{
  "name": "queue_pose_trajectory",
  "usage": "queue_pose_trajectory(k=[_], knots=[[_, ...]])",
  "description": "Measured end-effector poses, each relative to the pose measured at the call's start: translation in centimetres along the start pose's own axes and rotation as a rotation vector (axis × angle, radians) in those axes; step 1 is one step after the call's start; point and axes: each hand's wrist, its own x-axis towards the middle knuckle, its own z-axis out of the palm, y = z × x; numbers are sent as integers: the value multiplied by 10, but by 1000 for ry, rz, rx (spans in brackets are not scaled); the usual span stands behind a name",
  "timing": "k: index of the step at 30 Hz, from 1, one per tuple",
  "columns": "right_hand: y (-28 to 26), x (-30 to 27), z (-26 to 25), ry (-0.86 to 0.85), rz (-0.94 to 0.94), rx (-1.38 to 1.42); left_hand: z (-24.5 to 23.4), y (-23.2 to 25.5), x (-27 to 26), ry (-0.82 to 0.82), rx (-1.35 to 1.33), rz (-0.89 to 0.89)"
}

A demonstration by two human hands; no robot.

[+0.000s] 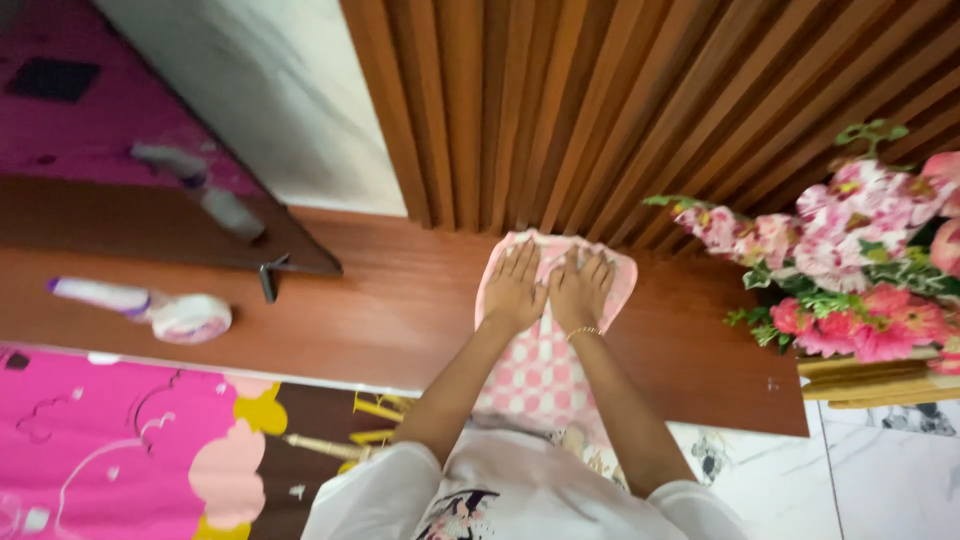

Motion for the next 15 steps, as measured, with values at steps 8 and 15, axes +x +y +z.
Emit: queue_pose_trajectory(k=[8,15], knots=[[-31,-53,-15,-5,-115,129,-39,-7,-65,64,-9,-30],[-95,-88,-33,-205,-252,248,-98,-33,-127,64,-36,-136]])
